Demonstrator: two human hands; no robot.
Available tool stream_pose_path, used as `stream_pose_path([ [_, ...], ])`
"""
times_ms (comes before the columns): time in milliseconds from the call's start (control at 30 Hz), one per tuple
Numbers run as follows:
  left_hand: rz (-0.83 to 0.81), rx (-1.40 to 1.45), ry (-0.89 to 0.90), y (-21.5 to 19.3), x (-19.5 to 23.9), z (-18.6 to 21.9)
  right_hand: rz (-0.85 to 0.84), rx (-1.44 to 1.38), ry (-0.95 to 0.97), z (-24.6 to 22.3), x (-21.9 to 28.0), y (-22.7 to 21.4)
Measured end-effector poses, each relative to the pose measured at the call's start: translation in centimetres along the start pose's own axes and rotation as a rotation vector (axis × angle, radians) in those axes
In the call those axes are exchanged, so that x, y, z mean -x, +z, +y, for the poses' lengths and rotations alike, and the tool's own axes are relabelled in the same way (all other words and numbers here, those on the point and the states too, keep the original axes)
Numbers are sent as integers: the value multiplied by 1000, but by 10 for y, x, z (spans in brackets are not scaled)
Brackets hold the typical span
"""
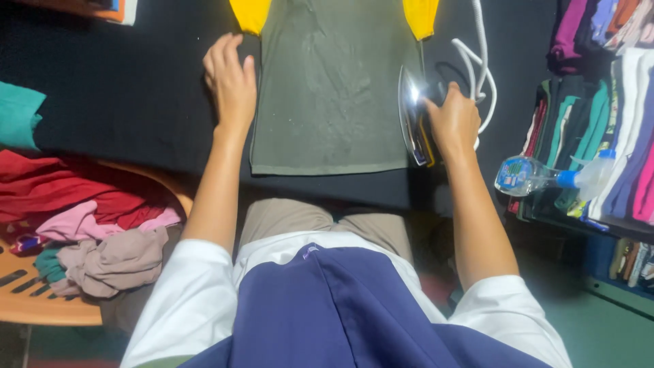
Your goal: Ironing and folding a pillowcase and a t-shirt on a table.
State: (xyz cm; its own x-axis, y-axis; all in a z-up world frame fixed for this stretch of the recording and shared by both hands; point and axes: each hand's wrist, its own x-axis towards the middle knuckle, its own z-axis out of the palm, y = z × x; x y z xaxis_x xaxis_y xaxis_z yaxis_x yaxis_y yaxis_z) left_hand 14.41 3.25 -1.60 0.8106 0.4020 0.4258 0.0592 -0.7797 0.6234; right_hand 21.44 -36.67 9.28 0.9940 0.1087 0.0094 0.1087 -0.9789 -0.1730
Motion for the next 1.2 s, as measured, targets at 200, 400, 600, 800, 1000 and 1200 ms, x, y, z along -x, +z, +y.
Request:
stream_pose_path([
  [200,30,-104,90,68,-92,-47,-41,-45,-90,-42,-41,-9],
  [400,-52,-194,198,112,-168,-63,-103,-82,-148,-94,-69,-11],
  [600,-237,-53,237,137,-208,-23,-59,-60,-134,-109,-100,7],
  [800,-345,-96,116,145,-228,-34,85,-82,190,-101,-139,24],
  [1000,-332,-56,1,138,-229,-36,103,-110,212,-100,-196,42],
  [1200,-354,-96,48,136,-227,-30,13,-92,212,-90,-177,34],
])
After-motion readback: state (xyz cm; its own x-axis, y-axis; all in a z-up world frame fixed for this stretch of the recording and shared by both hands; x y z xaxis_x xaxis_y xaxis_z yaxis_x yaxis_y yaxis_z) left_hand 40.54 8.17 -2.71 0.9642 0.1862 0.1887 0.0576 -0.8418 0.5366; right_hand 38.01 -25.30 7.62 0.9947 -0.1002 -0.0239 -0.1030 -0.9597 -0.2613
